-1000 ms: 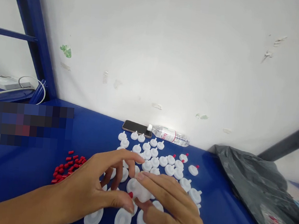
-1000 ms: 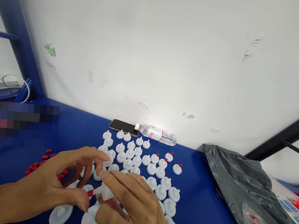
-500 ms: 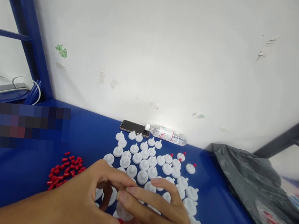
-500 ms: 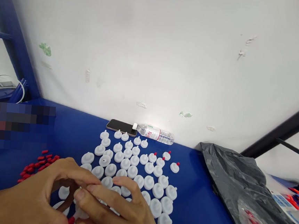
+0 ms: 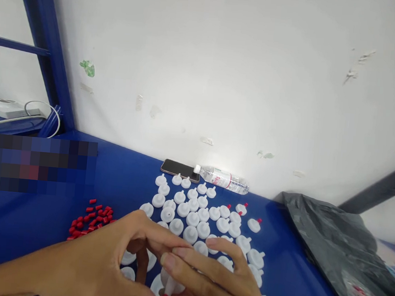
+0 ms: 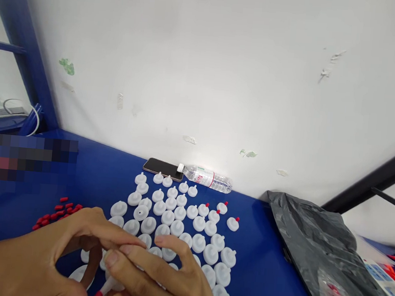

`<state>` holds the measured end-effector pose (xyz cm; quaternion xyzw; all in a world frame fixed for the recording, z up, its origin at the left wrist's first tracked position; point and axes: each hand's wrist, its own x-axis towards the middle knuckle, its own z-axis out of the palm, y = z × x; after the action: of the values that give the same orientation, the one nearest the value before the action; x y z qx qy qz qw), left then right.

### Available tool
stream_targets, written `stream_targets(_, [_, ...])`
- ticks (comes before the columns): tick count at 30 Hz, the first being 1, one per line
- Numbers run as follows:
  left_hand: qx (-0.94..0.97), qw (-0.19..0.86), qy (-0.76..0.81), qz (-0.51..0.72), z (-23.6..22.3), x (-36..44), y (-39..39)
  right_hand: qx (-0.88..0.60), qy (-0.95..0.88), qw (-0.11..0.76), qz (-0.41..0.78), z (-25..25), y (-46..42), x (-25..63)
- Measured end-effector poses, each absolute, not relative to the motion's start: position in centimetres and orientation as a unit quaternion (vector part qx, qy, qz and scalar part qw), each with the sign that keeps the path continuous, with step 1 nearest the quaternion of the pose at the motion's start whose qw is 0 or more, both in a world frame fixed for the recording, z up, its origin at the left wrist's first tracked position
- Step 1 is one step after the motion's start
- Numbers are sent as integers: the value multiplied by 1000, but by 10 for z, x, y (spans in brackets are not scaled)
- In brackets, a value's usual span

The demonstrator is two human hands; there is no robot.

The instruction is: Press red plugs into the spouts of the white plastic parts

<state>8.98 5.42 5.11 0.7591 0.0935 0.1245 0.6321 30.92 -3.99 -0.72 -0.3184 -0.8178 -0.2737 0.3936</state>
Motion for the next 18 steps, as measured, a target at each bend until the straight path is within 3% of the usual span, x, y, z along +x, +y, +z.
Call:
stream_targets(5, [758,609,152,179,40,92,44,-315,-812,408,-273,-4,-41,306])
stream_targets(10, [775,593,146,161,35,97,38,-332,-851,314,-260,16,-51,305])
stream_targets(18, [801,539,209,155,32,91,42,-312,-802,423,-283,5,-41,297])
